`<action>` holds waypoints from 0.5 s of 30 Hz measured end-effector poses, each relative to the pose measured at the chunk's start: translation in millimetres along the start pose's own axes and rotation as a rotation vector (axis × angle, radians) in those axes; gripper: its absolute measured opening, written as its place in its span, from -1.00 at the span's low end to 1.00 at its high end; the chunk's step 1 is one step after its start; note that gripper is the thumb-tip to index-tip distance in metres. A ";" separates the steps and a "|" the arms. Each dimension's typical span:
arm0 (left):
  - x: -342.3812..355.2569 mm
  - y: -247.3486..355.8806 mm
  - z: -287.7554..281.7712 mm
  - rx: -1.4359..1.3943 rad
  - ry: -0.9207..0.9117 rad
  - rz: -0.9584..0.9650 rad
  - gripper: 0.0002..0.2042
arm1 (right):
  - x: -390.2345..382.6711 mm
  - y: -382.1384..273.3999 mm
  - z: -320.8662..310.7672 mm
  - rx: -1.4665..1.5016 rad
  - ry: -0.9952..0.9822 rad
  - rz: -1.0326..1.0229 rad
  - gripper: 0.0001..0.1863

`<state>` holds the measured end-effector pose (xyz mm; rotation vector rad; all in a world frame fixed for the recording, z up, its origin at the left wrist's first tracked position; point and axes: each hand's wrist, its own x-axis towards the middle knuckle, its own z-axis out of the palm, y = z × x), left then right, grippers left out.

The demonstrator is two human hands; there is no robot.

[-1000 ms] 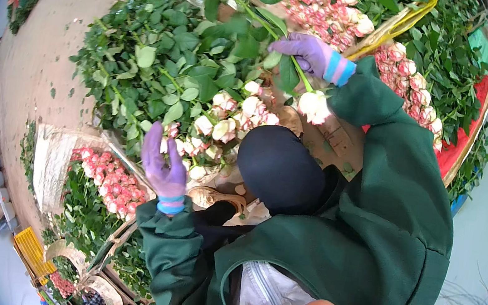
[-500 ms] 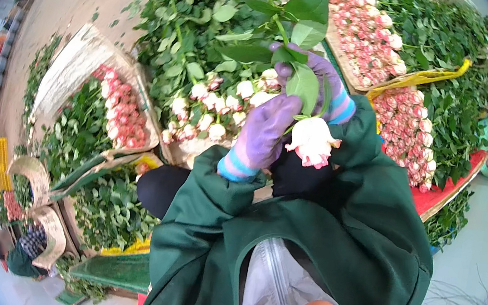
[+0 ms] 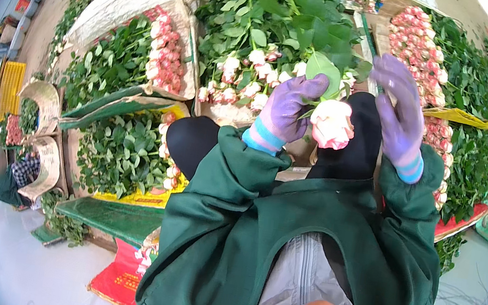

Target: The person sits on the floor and repeatedly picks up bunches of pink roses, removes leaves and side buds by hand, and places the trimmed stems into a cardboard box. The process continues with multiple bunches throughout the clip.

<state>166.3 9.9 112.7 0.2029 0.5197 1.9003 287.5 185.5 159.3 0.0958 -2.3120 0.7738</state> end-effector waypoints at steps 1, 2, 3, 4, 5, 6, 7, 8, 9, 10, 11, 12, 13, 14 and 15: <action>-2.5 0.2 -3.3 -0.040 0.037 -0.014 -0.71 | 2.3 -13.2 -4.5 -0.022 -0.066 -0.119 -0.61; -0.5 -0.9 -7.2 -0.045 0.018 -0.048 -0.70 | 3.5 -21.9 -8.8 0.000 -0.099 -0.158 -0.60; -2.4 -2.3 -9.5 -0.015 0.027 -0.018 -0.71 | 5.0 -29.4 -10.6 0.025 -0.133 -0.198 -0.58; -5.5 -3.3 -10.7 0.015 0.037 0.013 -0.71 | 5.8 -34.2 -10.7 0.051 -0.166 -0.238 -0.56; -8.1 -4.0 -10.3 0.046 0.046 0.041 -0.71 | 5.7 -36.7 -11.3 0.036 -0.197 -0.254 -0.56; -13.3 -2.5 -6.8 0.053 0.018 0.094 -0.71 | 5.7 -38.5 -11.6 0.022 -0.228 -0.270 -0.55; -13.3 -2.4 -7.1 0.104 0.022 0.113 -0.71 | 6.0 -39.0 -11.8 0.009 -0.259 -0.286 -0.54; -12.8 -1.2 -7.4 0.158 0.027 0.132 -0.72 | 2.8 -32.4 -6.7 0.081 -0.276 -0.316 -0.57; -12.1 -1.0 -9.0 0.206 0.024 0.158 -0.72 | 1.3 -31.7 -6.0 0.087 -0.290 -0.315 -0.58; -11.3 -1.0 -10.5 0.253 0.022 0.184 -0.73 | -0.2 -32.1 -6.1 0.093 -0.304 -0.313 -0.59; -10.2 -3.1 -16.3 0.295 0.012 0.213 -0.73 | -2.0 -31.5 -6.0 0.098 -0.316 -0.308 -0.60; -9.3 -4.4 -20.5 0.398 -0.009 0.275 -0.74 | -4.6 -28.0 -6.2 0.114 -0.320 -0.308 -0.62; -8.7 -5.3 -24.8 0.499 -0.024 0.343 -0.74 | -4.3 -29.3 -6.1 0.102 -0.328 -0.300 -0.61; -8.2 -5.2 -26.8 0.659 -0.052 0.439 -0.75 | -4.8 -32.2 -5.8 0.088 -0.334 -0.287 -0.61; -8.2 -4.3 -28.2 0.788 -0.075 0.508 -0.76 | -4.1 -35.2 -5.2 0.074 -0.340 -0.274 -0.60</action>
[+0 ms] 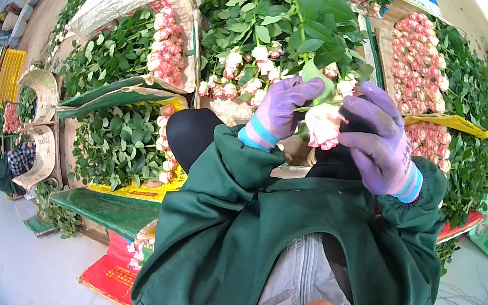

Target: The person sits on the floor and repeatedly picks up bunches of pink roses, removes leaves and side buds by hand, and places the trimmed stems into a cardboard box. The process continues with multiple bunches throughout the clip.

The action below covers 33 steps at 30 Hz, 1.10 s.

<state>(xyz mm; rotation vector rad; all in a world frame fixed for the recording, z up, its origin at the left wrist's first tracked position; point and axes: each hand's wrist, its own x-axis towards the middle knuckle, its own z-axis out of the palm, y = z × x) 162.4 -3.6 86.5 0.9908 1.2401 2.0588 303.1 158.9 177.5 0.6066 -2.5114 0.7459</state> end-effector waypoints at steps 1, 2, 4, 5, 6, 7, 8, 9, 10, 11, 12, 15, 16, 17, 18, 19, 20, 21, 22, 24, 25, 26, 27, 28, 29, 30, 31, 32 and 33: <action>-1.0 1.5 -2.0 0.088 -0.006 0.028 -0.76 | 5.6 -3.5 -0.8 0.007 -0.010 0.002 -0.60; 0.4 2.5 -1.5 0.142 -0.004 0.039 -0.77 | 5.7 -4.1 -0.6 -0.016 0.000 -0.002 -0.60; 2.7 6.1 2.5 0.110 0.041 -0.043 -0.79 | 4.0 -4.0 -0.1 -0.063 0.019 -0.011 -0.61; 2.9 9.0 3.5 0.072 0.082 -0.105 -0.80 | 6.8 -5.2 -3.4 -0.059 0.002 -0.020 -0.61; 3.7 11.8 5.2 -0.181 0.151 -0.293 -0.81 | 6.9 -4.7 -3.7 -0.056 -0.004 -0.024 -0.61; 4.7 13.1 6.3 -0.438 0.217 -0.479 -0.82 | 6.1 -3.7 -3.9 -0.054 -0.010 -0.028 -0.61; 5.5 12.1 7.0 -0.351 0.227 -0.447 -0.83 | 5.6 -4.1 -3.6 -0.052 -0.013 -0.028 -0.61; 6.0 8.7 7.2 -0.264 0.236 -0.416 -0.84 | 5.1 -4.7 -2.2 -0.070 -0.015 -0.010 -0.63; 4.0 5.6 3.5 -0.198 0.176 -0.344 -0.83 | 5.6 -5.6 -2.2 -0.085 -0.020 -0.008 -0.63; 1.4 2.3 -0.2 -0.134 0.124 -0.269 -0.82 | 5.7 -6.6 -2.0 -0.099 -0.028 -0.007 -0.64; -0.4 -1.1 -3.9 -0.073 0.076 -0.190 -0.81 | 5.8 -7.2 -1.8 -0.113 -0.035 -0.004 -0.65; -3.0 -12.9 -14.9 -0.669 0.022 -0.381 -0.75 | 5.5 -5.2 -1.2 -0.171 -0.014 -0.019 -0.64; -3.8 -12.9 -15.1 -0.665 0.020 -0.371 -0.75 | 6.0 -5.6 -1.3 -0.170 -0.027 -0.022 -0.63; -3.5 -12.4 -14.3 -0.662 0.015 -0.361 -0.74 | 7.2 -6.2 -1.8 -0.173 -0.041 -0.023 -0.62; -3.8 -11.4 -12.4 -0.622 0.018 -0.342 -0.74 | 8.3 -6.7 -2.1 -0.176 -0.054 -0.025 -0.61; -4.6 -10.0 -9.8 -0.583 0.020 -0.323 -0.74 | 9.2 -7.1 -2.1 -0.190 -0.052 -0.031 -0.61; -5.2 -8.8 -8.8 -0.541 0.026 -0.303 -0.74 | 10.3 -7.1 -1.2 -0.202 -0.050 -0.040 -0.60; -4.8 -9.6 -10.2 -0.573 0.038 -0.345 -0.74 | 11.3 -7.1 -0.4 -0.213 -0.047 -0.049 -0.59; -4.6 -12.1 -12.9 -0.605 0.050 -0.387 -0.74 | 12.2 -7.6 0.4 -0.205 -0.059 -0.056 -0.58; -7.2 -17.4 -17.7 -0.654 0.058 -0.403 -0.74 | 14.0 -9.1 1.5 -0.188 -0.087 -0.072 -0.57; -9.3 -20.6 -20.2 -0.669 0.053 -0.378 -0.75 | 14.3 -8.5 2.0 -0.178 -0.097 -0.092 -0.56; -9.9 -21.7 -20.5 -0.604 0.041 -0.325 -0.74 | 13.3 -6.5 2.8 -0.169 -0.108 -0.108 -0.55; -10.6 -22.4 -20.6 -0.539 0.034 -0.274 -0.74 | 13.0 -4.5 3.8 -0.160 -0.119 -0.125 -0.54; -11.2 -22.1 -19.7 -0.390 0.022 -0.193 -0.73 | 13.7 -2.0 4.7 -0.148 -0.105 -0.133 -0.56; -11.1 -22.6 -20.4 -0.397 0.016 -0.198 -0.73 | 14.6 0.5 5.2 -0.138 -0.090 -0.140 -0.57; -11.4 -22.9 -21.3 -0.404 0.011 -0.203 -0.73 | 15.7 3.1 5.8 -0.127 -0.076 -0.147 -0.58; -10.9 -25.7 -25.5 -0.565 0.013 -0.293 -0.73 | 16.6 6.1 7.3 -0.101 -0.073 -0.163 -0.59; -11.4 -27.0 -26.6 -0.644 0.022 -0.342 -0.73 | 17.4 8.8 8.3 -0.076 -0.070 -0.178 -0.59; -12.2 -28.5 -27.8 -0.723 0.036 -0.392 -0.73 | 18.4 10.9 8.5 -0.051 -0.068 -0.194 -0.60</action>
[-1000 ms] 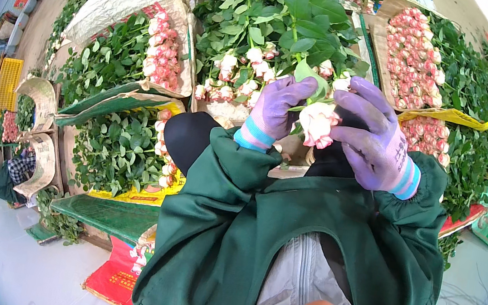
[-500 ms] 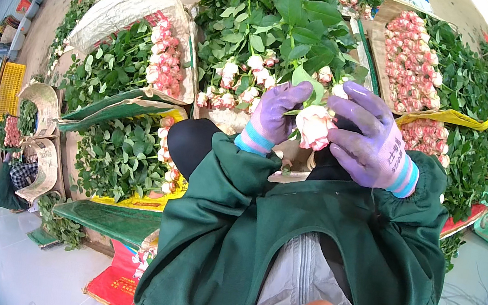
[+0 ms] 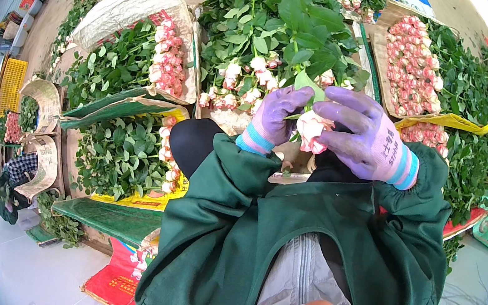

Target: The person sits on the floor and repeatedly picks up bunches of pink roses, removes leaves and side buds by hand, and places the trimmed stems into a cardboard box. The process continues with multiple bunches throughout the clip.

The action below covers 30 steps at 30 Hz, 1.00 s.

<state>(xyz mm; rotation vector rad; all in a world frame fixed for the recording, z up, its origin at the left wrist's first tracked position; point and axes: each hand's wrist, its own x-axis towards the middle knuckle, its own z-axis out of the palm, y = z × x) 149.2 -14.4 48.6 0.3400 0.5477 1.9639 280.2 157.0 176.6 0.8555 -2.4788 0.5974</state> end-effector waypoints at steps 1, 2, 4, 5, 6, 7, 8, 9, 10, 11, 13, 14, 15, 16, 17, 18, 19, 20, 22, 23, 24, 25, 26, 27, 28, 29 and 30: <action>-1.3 -1.5 0.0 -0.003 0.024 -0.001 -0.73 | 0.1 1.7 -1.2 0.011 -0.013 -0.006 -0.61; -0.6 -3.3 -1.7 0.073 0.040 0.026 -0.77 | 0.2 4.1 -2.1 0.023 -0.027 -0.014 -0.62; 3.3 -9.2 -5.3 0.304 0.067 0.097 -0.86 | 1.2 7.2 -2.8 0.077 -0.018 -0.002 -0.64; 3.3 -10.9 -8.5 0.384 0.094 0.132 -0.88 | 3.0 9.1 -1.0 0.123 0.007 0.012 -0.66; 3.0 -13.0 -11.6 0.464 0.124 0.164 -0.89 | 4.6 10.4 1.0 0.169 0.031 0.025 -0.67; 1.0 -14.7 -15.0 0.465 0.167 0.178 -0.88 | 4.7 10.3 2.9 0.168 0.037 0.033 -0.68; 0.4 -12.0 -9.1 0.440 0.177 0.167 -0.88 | 1.9 9.0 3.7 0.162 0.043 0.048 -0.68; 0.0 -9.0 -2.9 0.416 0.186 0.155 -0.87 | -1.0 7.0 4.6 0.155 0.049 0.062 -0.69; -1.1 -6.4 4.9 0.368 0.170 0.123 -0.86 | -3.7 3.7 6.0 0.134 0.073 0.068 -0.67; -1.9 -6.6 1.9 0.370 0.138 0.132 -0.84 | -4.0 0.5 7.4 0.126 0.084 0.070 -0.67; -3.9 -6.7 -4.3 0.375 0.076 0.148 -0.80 | -3.8 -4.6 9.9 0.110 0.107 0.075 -0.67; -2.4 0.4 13.9 0.126 0.116 -0.005 -0.79 | -5.6 -5.0 11.8 0.097 0.125 0.069 -0.65; -3.6 5.7 23.7 -0.122 0.158 -0.152 -0.78 | -5.2 -6.5 13.5 0.093 0.136 0.077 -0.65; -7.5 6.8 19.6 -0.130 0.093 -0.139 -0.75 | -4.8 -8.8 15.0 0.090 0.148 0.085 -0.65; -8.1 7.5 19.9 -0.146 0.087 -0.155 -0.74 | -4.4 -11.7 16.4 0.083 0.159 0.096 -0.64; -7.8 7.6 20.7 -0.162 0.080 -0.172 -0.72 | -4.0 -13.9 18.9 0.079 0.183 0.102 -0.64; -7.9 7.9 21.7 -0.177 0.074 -0.188 -0.69 | -3.8 -15.0 19.2 0.078 0.183 0.121 -0.64; -9.1 9.6 25.5 -0.184 0.073 -0.189 -0.70 | -5.1 -15.4 19.5 0.079 0.183 0.142 -0.64; -9.7 10.7 23.1 -0.172 0.049 -0.186 -0.70 | -7.2 -16.4 22.8 0.069 0.186 0.172 -0.64; -9.1 11.2 23.0 -0.169 0.032 -0.186 -0.71 | -6.1 -16.4 22.4 0.070 0.176 0.166 -0.64; -11.1 11.7 26.2 -0.039 0.032 -0.129 -0.72 | -4.8 -16.3 21.7 0.071 0.166 0.161 -0.63; -11.0 12.3 26.8 -0.111 0.022 -0.135 -0.71 | -3.8 -16.2 21.2 0.072 0.157 0.156 -0.63; -11.2 12.6 27.4 -0.184 0.011 -0.141 -0.70 | -3.8 -17.0 21.4 0.066 0.163 0.164 -0.63; -10.9 12.9 27.7 -0.257 0.000 -0.149 -0.69 | -4.7 -17.8 22.2 0.060 0.170 0.173 -0.64; -10.4 13.0 27.9 -0.263 -0.008 -0.150 -0.68 | -5.7 -18.8 23.0 0.053 0.176 0.183 -0.64; -10.7 13.4 27.1 -0.267 -0.010 -0.148 -0.67 | -5.6 -18.9 24.4 0.052 0.184 0.189 -0.65; -10.9 13.8 26.5 -0.272 -0.013 -0.147 -0.66 | -4.6 -19.6 24.9 0.057 0.183 0.192 -0.65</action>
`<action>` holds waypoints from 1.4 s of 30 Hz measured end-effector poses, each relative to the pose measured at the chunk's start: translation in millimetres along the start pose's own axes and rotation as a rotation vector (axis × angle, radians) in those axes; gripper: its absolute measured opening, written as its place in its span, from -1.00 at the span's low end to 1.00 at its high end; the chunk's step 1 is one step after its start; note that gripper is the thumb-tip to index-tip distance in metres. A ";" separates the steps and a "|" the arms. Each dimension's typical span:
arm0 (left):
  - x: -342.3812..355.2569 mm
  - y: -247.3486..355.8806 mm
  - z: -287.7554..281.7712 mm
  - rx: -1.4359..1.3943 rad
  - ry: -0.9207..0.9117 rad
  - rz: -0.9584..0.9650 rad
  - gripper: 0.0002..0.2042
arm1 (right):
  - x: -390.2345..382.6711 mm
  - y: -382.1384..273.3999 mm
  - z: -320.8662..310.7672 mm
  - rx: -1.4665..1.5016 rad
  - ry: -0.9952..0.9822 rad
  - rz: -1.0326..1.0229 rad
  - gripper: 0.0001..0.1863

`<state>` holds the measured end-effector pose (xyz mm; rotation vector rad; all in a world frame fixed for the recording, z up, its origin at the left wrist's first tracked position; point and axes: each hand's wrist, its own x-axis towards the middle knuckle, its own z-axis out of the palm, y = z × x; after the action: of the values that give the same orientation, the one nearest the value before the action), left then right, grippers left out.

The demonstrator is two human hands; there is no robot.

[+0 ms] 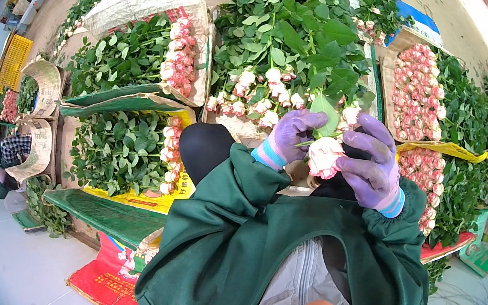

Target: The person sits on the floor and repeatedly picks up bunches of pink roses, removes leaves and side buds by hand, and places the trimmed stems into a cardboard box. The process continues with multiple bunches throughout the clip.

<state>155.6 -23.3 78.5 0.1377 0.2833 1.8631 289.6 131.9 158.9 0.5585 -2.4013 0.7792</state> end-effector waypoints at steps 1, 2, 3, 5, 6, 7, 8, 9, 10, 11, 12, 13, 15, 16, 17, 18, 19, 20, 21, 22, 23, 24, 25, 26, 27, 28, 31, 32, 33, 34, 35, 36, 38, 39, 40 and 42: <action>-0.4 0.5 -0.2 0.004 -0.007 0.006 -0.65 | 0.9 -1.0 0.6 0.004 -0.001 0.003 -0.66; 0.2 -0.2 -0.2 0.006 -0.017 0.008 -0.65 | 1.1 -1.9 0.3 0.003 -0.001 0.010 -0.66; 0.6 -0.7 0.0 0.009 -0.027 0.010 -0.64 | 1.5 -1.9 -0.1 0.001 -0.001 0.007 -0.66; 0.6 -1.4 1.0 -0.055 -0.041 -0.003 -0.62 | 2.8 -1.7 -0.7 -0.001 -0.002 -0.002 -0.67; 0.4 -1.6 1.2 -0.086 -0.048 -0.008 -0.61 | 3.3 -2.5 -1.2 -0.002 0.001 -0.002 -0.67; 0.5 -1.2 -0.3 -0.119 -0.057 -0.013 -0.61 | 3.7 -3.9 -1.8 -0.003 0.004 -0.003 -0.68; 1.0 1.7 -0.7 -0.152 -0.068 -0.017 -0.60 | 4.6 -5.3 -2.3 -0.004 0.006 -0.005 -0.68; 1.4 5.2 -0.5 -0.184 -0.078 -0.020 -0.59 | 5.3 -8.7 -4.0 0.005 0.003 0.010 -0.69; 1.6 10.1 0.1 -0.219 -0.135 -0.039 -0.58 | 5.1 -13.7 -6.6 0.015 0.000 0.023 -0.69; 1.9 11.1 -4.0 -0.213 -0.133 -0.025 -0.58 | 4.7 -17.5 -8.1 0.025 -0.004 0.034 -0.69; 1.6 11.2 -11.1 -0.208 -0.131 -0.009 -0.59 | 1.2 -17.7 -8.4 0.064 0.030 0.010 -0.70; 0.8 11.5 -15.9 -0.203 -0.128 0.009 -0.59 | 0.1 -16.5 -8.9 0.101 0.052 -0.016 -0.72; -2.1 16.1 -18.2 -0.100 -0.075 0.013 -0.61 | 2.3 -13.2 -10.0 0.223 -0.045 0.064 -0.75; -4.6 13.6 -22.4 -0.067 -0.018 0.040 -0.63 | -4.6 -7.2 -8.6 0.233 -0.230 0.234 -0.73; -7.7 12.4 -24.5 -0.030 0.038 0.069 -0.65 | -15.1 -1.0 -2.7 0.160 -0.360 0.413 -0.73; -12.5 14.7 -35.9 -0.008 0.063 -0.023 -0.70 | -22.5 17.0 7.9 0.160 -0.435 0.633 -0.69; -11.7 8.8 -31.9 0.012 0.161 -0.004 -0.71 | -27.5 36.5 19.6 0.153 -0.512 0.854 -0.66; -7.6 1.7 -27.7 0.036 0.254 0.001 -0.70 | -34.2 64.4 32.6 0.392 -0.380 1.021 -0.63; -5.0 -9.2 -30.0 0.139 0.341 0.066 -0.71 | -32.2 93.1 47.6 0.647 -0.248 1.172 -0.59; -6.9 -12.1 -19.2 0.211 0.282 0.067 -0.72 | -21.0 112.9 57.6 1.041 -0.081 1.409 -0.54; -10.1 -15.4 -9.3 0.284 0.225 0.071 -0.74 | -9.7 124.0 69.6 1.393 -0.056 1.403 -0.59; -12.0 -22.3 -9.6 0.414 0.284 0.127 -0.75 | -1.0 123.8 83.3 1.161 -0.082 1.028 -0.60; -11.3 -29.6 -14.9 0.545 0.342 0.189 -0.77 | 10.8 115.6 88.9 1.232 0.038 0.964 -0.61; -16.3 -29.2 -12.3 0.670 0.409 0.131 -0.79 | 21.3 107.5 92.0 1.299 0.162 0.891 -0.62; -22.1 -29.7 -10.6 0.789 0.472 0.066 -0.80 | 31.2 99.2 95.8 1.362 0.273 0.808 -0.62; -24.2 -31.7 -26.0 0.671 0.415 0.091 -0.81 | 40.7 101.1 95.5 1.044 0.177 0.859 -0.61; -21.7 -26.5 -54.5 0.858 0.474 0.314 -0.77 | 95.5 64.1 92.8 0.870 0.096 0.793 -0.46; -15.6 -28.7 -84.3 1.014 0.553 0.452 -0.78 | 110.0 59.9 91.6 0.922 0.077 0.734 -0.45; -11.1 2.8 -62.5 1.096 0.628 0.491 -0.79 | 116.1 68.5 88.3 0.957 0.082 0.688 -0.43; -10.0 35.7 -38.9 1.178 0.721 0.532 -0.79 | 123.8 82.1 84.7 0.857 0.087 0.635 -0.42; 1.2 78.2 -25.6 1.076 0.698 0.718 -0.77 | 127.9 95.6 83.3 0.755 0.086 0.582 -0.41; 13.1 120.8 -10.5 0.981 0.651 0.903 -0.75 | 123.7 108.8 84.3 0.755 0.126 0.606 -0.43; 42.5 209.3 -9.1 1.080 0.881 1.065 -0.79 | 100.6 145.4 87.9 0.705 0.174 0.689 -0.49; 62.8 244.7 6.7 0.923 0.892 1.240 -0.79 | 88.2 158.9 87.9 0.667 0.191 0.753 -0.52; 61.7 298.3 -15.0 1.117 1.089 1.249 -0.71 | 77.5 170.1 88.7 0.637 0.190 0.789 -0.53; 47.2 400.2 -71.7 1.195 1.238 1.388 -0.62 | 72.3 177.1 90.7 0.574 0.193 0.867 -0.56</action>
<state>-244.9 -100.9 112.5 -0.0845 2.6941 2.5312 106.9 191.4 69.8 -0.4088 -2.1705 1.8106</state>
